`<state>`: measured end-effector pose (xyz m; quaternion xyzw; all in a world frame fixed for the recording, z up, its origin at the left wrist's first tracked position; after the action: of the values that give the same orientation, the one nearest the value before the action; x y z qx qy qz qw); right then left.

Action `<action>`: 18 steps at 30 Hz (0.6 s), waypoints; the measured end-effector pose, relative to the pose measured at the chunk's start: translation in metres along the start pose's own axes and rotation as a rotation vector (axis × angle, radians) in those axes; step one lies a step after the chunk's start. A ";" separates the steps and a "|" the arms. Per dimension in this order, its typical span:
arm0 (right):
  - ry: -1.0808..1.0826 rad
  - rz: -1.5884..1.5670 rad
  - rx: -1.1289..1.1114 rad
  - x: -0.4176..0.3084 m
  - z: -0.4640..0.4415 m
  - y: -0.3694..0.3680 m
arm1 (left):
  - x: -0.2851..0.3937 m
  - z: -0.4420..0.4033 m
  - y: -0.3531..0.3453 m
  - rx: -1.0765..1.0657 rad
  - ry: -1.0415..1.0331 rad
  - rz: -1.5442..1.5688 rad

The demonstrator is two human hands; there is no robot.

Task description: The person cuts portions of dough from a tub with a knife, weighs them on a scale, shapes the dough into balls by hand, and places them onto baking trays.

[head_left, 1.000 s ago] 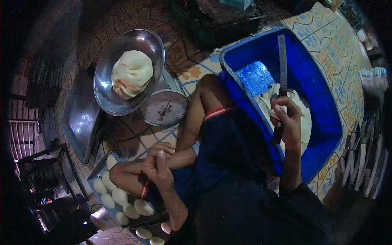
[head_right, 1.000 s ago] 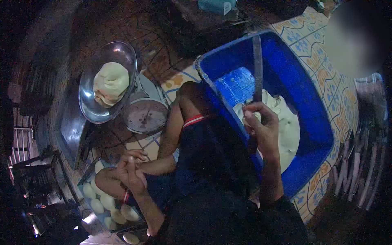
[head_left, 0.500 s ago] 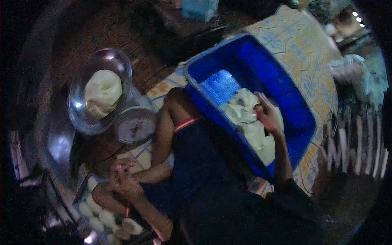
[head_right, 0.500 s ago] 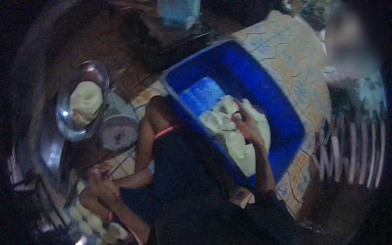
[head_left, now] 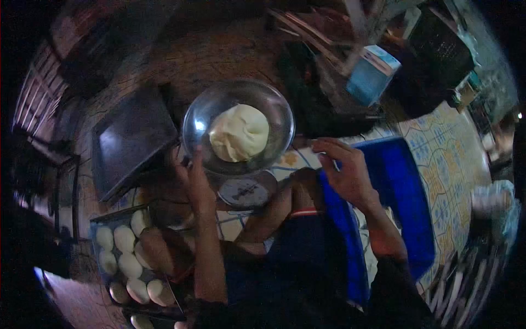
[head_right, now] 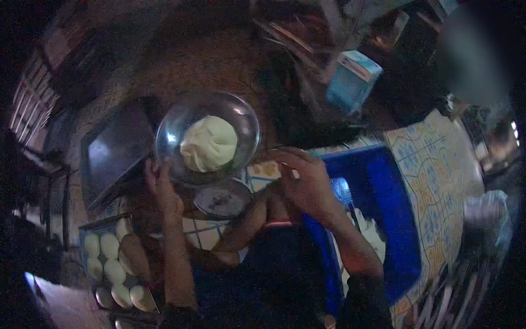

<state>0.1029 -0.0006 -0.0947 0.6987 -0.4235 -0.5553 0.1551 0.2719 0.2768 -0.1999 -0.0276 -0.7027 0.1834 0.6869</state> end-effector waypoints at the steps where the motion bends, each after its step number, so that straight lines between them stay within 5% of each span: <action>1: 0.180 0.005 -0.128 -0.040 -0.038 -0.034 | -0.002 -0.008 -0.006 -0.003 0.112 -0.034; 3: 0.138 -0.114 -0.187 -0.062 -0.095 -0.074 | -0.003 -0.011 -0.024 -0.084 0.165 -0.096; 6: 0.187 0.127 -0.296 -0.048 -0.146 -0.144 | -0.060 -0.047 -0.001 0.068 0.126 -0.247; 9: 0.218 0.340 -0.221 -0.054 -0.139 -0.172 | -0.005 -0.025 -0.013 -0.015 -0.089 -0.359; 11: 0.019 0.118 -0.305 -0.050 -0.140 -0.168 | -0.004 -0.025 -0.013 0.023 -0.047 -0.460; 13: 0.057 0.016 -0.195 -0.053 -0.136 -0.153 | -0.033 -0.038 -0.005 0.051 -0.002 -0.564; 15: -0.237 -0.686 -0.021 -0.022 -0.133 -0.136 | -0.132 -0.073 0.004 0.116 0.083 0.254; 16: -0.221 -0.681 -0.036 -0.035 -0.132 -0.129 | -0.081 -0.031 -0.006 0.248 0.439 0.602; 18: -0.343 -0.954 0.187 -0.049 -0.117 -0.093 | -0.089 -0.037 -0.011 0.067 0.389 0.700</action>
<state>0.2471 0.0626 -0.0877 0.7238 -0.1247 -0.6307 -0.2506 0.3150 0.2485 -0.2819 -0.2767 -0.5015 0.4205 0.7036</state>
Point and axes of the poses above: each hand's wrist, its own z-axis away from the middle knuckle, its own y-axis out of the back of the hand, x = y × z, the point moved 10 cm from there along -z, towards the middle knuckle, and after that the axes turned 1 degree about x, right-handed, at the moved point
